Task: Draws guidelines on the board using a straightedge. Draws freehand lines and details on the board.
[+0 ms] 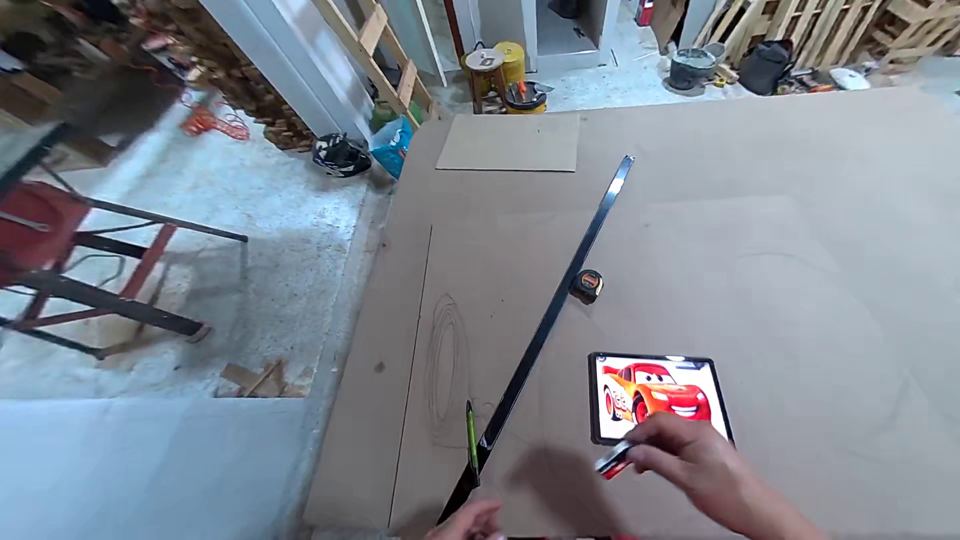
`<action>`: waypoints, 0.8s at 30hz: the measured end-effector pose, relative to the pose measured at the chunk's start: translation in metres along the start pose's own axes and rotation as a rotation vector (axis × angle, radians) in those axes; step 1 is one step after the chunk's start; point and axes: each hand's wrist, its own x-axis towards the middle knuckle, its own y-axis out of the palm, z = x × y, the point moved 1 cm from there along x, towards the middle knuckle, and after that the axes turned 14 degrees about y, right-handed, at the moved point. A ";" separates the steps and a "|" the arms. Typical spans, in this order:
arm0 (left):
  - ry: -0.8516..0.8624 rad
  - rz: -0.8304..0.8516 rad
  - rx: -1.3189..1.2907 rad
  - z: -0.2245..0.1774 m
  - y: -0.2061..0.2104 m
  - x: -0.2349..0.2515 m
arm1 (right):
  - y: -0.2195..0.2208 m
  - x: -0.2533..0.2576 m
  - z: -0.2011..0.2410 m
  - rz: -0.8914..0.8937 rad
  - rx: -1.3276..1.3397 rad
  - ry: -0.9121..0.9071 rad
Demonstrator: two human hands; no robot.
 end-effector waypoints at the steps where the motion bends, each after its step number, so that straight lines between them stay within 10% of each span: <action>1: 0.138 -0.049 -0.075 -0.026 0.011 0.028 | 0.004 0.019 0.011 0.073 -0.047 -0.051; 8: 0.227 -0.362 -0.143 -0.092 0.037 0.181 | -0.033 0.150 0.046 0.231 -0.177 -0.263; 17: 0.151 -0.275 0.615 -0.026 -0.048 0.435 | -0.205 0.434 -0.047 -0.718 0.070 -0.173; 24: 0.229 -0.273 0.851 0.016 -0.047 0.607 | -0.215 0.460 -0.049 -0.778 0.043 -0.188</action>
